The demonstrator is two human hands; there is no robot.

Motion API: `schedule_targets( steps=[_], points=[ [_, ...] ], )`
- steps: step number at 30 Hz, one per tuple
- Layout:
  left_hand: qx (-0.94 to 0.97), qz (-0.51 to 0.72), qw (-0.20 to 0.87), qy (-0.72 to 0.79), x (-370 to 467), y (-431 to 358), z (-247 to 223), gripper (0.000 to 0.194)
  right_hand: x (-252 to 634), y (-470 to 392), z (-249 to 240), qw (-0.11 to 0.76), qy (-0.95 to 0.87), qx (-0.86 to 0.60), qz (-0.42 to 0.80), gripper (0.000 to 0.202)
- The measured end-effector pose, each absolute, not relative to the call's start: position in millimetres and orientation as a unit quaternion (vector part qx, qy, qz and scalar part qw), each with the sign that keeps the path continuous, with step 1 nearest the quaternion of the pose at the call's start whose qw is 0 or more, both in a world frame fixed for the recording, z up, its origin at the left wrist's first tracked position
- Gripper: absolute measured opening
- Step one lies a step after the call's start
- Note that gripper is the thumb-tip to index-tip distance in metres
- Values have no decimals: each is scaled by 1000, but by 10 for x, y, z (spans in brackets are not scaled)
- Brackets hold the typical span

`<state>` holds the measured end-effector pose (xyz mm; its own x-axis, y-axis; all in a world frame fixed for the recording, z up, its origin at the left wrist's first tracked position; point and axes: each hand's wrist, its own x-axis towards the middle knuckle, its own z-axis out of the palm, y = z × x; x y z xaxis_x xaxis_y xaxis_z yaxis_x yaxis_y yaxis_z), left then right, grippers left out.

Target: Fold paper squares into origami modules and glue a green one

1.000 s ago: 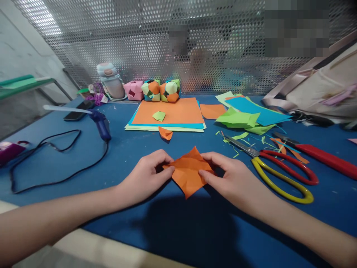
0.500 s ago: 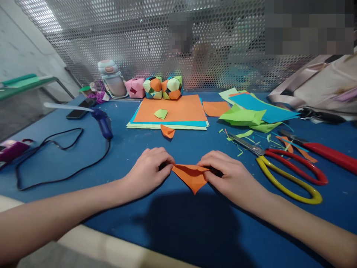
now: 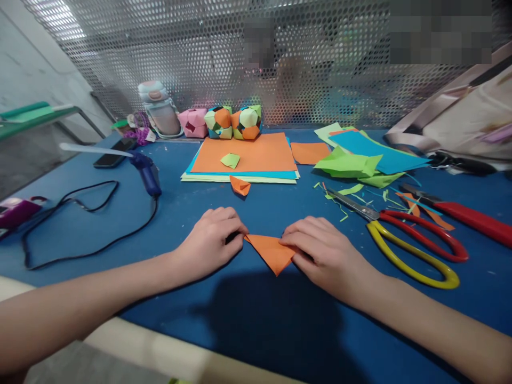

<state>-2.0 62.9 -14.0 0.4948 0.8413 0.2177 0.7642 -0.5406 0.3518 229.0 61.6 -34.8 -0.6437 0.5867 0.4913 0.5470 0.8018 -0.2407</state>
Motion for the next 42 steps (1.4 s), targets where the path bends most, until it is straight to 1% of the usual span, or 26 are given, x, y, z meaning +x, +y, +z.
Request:
schedule_targets(
  steps=[8, 15, 18, 21, 24, 27, 31, 35, 38, 42],
  points=[
    [862, 172, 92, 467, -37, 628, -138, 18, 2306, 601, -288, 261, -918, -298, -9, 17],
    [863, 179, 112, 459, -61, 632, -152, 19, 2333, 608, -266, 248, -930, -269, -26, 24],
    [830, 244, 183, 467, -42, 618, -95, 17, 2315, 602, -243, 273, -909, -310, 51, 23],
    [740, 322, 341, 482, 2, 571, 13, 19, 2262, 575, -154, 304, -847, -393, 188, 19],
    [641, 338, 498, 476, 61, 508, 96, 28, 2198, 534, -57, 307, -795, -441, 280, 16],
    [574, 330, 578, 476, 125, 461, 104, 29, 2152, 507, -32, 317, -760, -468, 321, 17],
    [525, 324, 631, 470, 182, 429, 53, 23, 2121, 509, -94, 339, -693, -494, 402, 23],
    [524, 307, 635, 478, 174, 429, 33, 20, 2096, 527, -146, 362, -633, -483, 484, 29],
    [548, 268, 632, 478, 136, 439, 74, 19, 2077, 533, -148, 381, -611, -485, 496, 29],
    [562, 205, 654, 464, 112, 415, 157, 20, 2061, 510, -105, 386, -614, -469, 504, 26]
  ],
)
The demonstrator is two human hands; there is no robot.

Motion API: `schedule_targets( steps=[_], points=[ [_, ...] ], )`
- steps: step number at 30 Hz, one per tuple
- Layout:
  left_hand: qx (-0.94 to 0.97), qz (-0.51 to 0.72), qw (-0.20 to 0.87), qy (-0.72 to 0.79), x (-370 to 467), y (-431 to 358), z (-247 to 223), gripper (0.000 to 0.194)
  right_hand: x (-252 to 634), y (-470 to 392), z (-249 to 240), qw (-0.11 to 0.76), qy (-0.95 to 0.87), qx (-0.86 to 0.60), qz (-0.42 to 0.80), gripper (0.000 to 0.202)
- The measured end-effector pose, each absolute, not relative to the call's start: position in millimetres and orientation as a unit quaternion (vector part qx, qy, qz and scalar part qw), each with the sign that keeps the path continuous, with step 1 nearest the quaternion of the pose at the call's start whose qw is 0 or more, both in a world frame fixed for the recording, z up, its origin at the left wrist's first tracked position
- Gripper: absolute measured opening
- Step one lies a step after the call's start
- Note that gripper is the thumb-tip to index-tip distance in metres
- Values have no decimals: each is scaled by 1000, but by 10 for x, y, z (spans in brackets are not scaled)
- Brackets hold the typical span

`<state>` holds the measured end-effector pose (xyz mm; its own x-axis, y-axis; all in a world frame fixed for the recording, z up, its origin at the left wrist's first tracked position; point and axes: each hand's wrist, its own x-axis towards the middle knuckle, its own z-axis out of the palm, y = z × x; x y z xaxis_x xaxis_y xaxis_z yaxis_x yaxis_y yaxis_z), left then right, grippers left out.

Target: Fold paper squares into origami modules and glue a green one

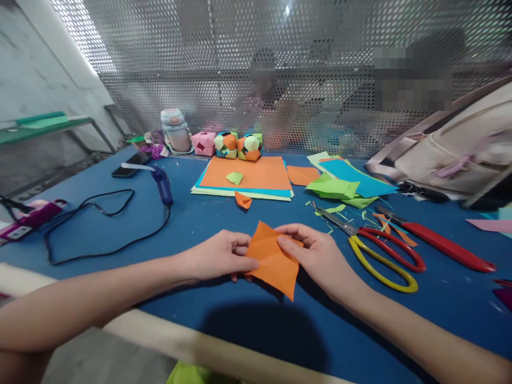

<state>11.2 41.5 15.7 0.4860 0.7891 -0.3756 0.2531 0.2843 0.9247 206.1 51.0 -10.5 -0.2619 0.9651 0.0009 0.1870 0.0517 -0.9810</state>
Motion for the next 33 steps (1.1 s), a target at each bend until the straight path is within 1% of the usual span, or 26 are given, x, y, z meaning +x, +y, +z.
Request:
schedule_targets(
  steps=[3, 6, 8, 9, 10, 12, 15, 18, 20, 26, 31, 33],
  points=[
    [543, 229, 676, 443, 143, 374, 175, 20, 2040, 467, -58, 373, -625, -460, 508, 28],
    [507, 270, 698, 429, 181, 344, 157, 14, 2004, 421, -27, 372, -627, -450, 517, 43],
    [480, 298, 708, 424, 193, 337, 147, 15, 1981, 405, -25, 389, -608, -431, 541, 51],
    [468, 311, 710, 424, 193, 336, 144, 17, 1973, 404, -29, 401, -595, -424, 552, 52],
    [459, 319, 712, 425, 192, 336, 142, 20, 1970, 407, -35, 416, -583, -423, 556, 50],
    [450, 320, 714, 430, 185, 336, 137, 23, 1974, 422, -52, 438, -561, -439, 548, 40],
    [455, 304, 712, 440, 169, 337, 118, 24, 1991, 451, -73, 433, -526, -453, 575, 26],
    [471, 288, 712, 434, 151, 349, 93, 26, 1994, 473, -85, 420, -479, -437, 636, 26],
    [477, 287, 710, 431, 142, 360, 82, 28, 1984, 477, -92, 426, -467, -435, 641, 26],
    [449, 321, 708, 440, 166, 354, 74, 31, 1945, 441, -127, 425, -529, -458, 574, 25],
    [378, 408, 718, 418, 212, 330, 74, 22, 1946, 437, -188, 414, -581, -473, 517, 24],
    [359, 425, 727, 403, 219, 333, 78, 16, 1950, 439, -200, 417, -586, -475, 507, 23]
  ],
)
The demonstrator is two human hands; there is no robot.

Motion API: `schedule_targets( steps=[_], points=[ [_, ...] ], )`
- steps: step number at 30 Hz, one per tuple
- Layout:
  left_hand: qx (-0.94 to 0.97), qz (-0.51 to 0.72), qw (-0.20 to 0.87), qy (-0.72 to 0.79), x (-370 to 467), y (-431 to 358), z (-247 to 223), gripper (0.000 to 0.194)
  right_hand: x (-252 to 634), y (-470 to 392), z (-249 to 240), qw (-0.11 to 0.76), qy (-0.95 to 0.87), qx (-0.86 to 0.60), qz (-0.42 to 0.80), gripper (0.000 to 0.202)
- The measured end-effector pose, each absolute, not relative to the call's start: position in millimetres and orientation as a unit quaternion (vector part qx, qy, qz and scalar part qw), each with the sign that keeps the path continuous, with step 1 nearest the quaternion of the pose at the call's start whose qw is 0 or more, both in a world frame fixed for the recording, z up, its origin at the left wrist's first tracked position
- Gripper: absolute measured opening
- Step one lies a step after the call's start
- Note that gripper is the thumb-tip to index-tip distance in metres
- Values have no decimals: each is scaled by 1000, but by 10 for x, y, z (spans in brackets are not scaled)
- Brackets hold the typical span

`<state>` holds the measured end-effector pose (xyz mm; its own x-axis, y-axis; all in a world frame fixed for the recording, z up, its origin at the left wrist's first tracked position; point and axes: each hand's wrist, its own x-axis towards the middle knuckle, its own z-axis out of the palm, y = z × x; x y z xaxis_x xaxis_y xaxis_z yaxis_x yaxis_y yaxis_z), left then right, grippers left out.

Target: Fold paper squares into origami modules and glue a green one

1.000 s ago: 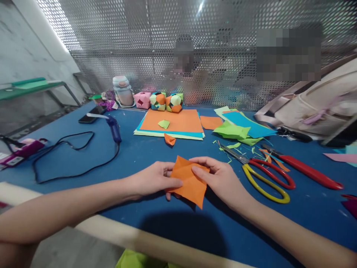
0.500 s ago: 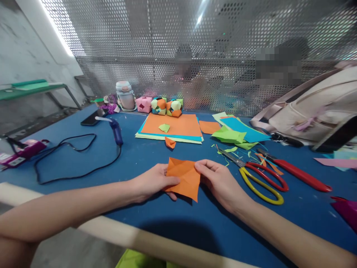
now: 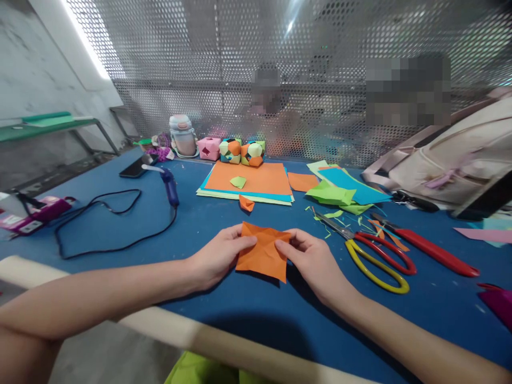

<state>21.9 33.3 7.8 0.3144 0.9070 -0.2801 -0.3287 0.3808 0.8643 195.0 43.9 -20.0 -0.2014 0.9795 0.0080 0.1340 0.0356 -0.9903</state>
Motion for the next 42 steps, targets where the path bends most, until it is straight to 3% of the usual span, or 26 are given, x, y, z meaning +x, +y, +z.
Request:
schedule_targets(
  steps=[4, 12, 27, 33, 42],
  points=[
    [328, 438, 738, 394, 209, 356, 86, 10, 1945, 434, -199, 418, -599, -478, 488, 22],
    [279, 435, 764, 386, 195, 386, 61, 18, 1917, 427, -230, 414, -614, -492, 457, 22],
    [302, 434, 736, 423, 216, 342, 95, 16, 1899, 394, -248, 424, -594, -490, 477, 26],
    [336, 364, 763, 416, 137, 359, 105, 19, 1903, 397, -236, 446, -575, -492, 478, 28],
    [305, 389, 761, 419, 139, 376, 84, 14, 1919, 395, -261, 443, -572, -493, 483, 28]
  ],
)
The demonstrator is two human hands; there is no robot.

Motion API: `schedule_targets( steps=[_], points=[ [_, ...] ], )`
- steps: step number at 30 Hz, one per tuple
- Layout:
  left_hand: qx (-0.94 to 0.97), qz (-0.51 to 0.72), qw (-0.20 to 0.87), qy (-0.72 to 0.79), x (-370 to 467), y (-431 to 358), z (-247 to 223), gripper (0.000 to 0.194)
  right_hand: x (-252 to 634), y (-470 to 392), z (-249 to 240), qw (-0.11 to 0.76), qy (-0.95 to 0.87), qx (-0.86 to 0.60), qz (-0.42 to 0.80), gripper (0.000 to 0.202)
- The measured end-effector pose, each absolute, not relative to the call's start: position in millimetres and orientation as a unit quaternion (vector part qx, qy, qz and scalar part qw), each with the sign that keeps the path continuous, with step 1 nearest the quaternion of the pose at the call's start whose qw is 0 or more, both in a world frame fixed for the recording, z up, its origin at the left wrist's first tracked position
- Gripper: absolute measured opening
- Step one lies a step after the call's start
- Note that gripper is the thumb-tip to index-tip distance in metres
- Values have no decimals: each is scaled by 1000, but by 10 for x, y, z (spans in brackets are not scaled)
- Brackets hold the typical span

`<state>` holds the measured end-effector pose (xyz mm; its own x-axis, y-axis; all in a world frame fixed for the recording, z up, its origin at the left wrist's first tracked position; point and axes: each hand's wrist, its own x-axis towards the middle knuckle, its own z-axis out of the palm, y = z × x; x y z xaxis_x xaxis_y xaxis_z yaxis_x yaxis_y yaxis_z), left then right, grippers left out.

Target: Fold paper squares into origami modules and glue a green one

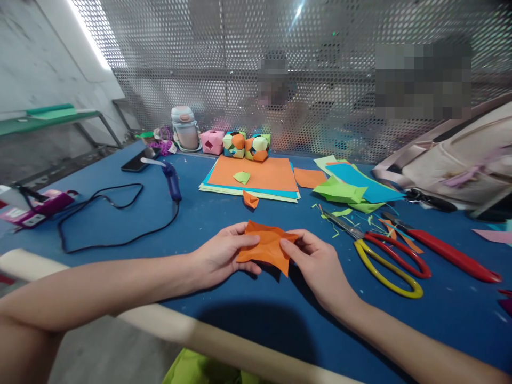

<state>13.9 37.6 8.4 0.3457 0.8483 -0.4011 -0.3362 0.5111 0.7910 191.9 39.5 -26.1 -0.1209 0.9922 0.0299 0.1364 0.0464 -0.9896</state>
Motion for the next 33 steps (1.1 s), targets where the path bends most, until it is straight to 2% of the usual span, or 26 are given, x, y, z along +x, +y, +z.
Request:
schedule_targets(
  steps=[6, 11, 17, 24, 29, 33],
  points=[
    [323, 403, 739, 432, 166, 364, 78, 9, 1916, 380, -232, 447, -574, -479, 491, 28],
    [326, 409, 728, 443, 188, 363, 80, 12, 1902, 376, -225, 447, -586, -477, 479, 26],
    [347, 384, 728, 450, 189, 346, 57, 9, 1907, 382, -197, 460, -629, -460, 424, 23],
    [386, 356, 721, 453, 201, 321, 50, 16, 1903, 396, -192, 457, -648, -438, 424, 17],
    [409, 336, 721, 447, 198, 307, 71, 27, 1903, 389, -195, 459, -630, -441, 445, 22],
    [413, 326, 720, 452, 204, 298, 83, 25, 1902, 380, -187, 456, -636, -430, 450, 20]
  ],
)
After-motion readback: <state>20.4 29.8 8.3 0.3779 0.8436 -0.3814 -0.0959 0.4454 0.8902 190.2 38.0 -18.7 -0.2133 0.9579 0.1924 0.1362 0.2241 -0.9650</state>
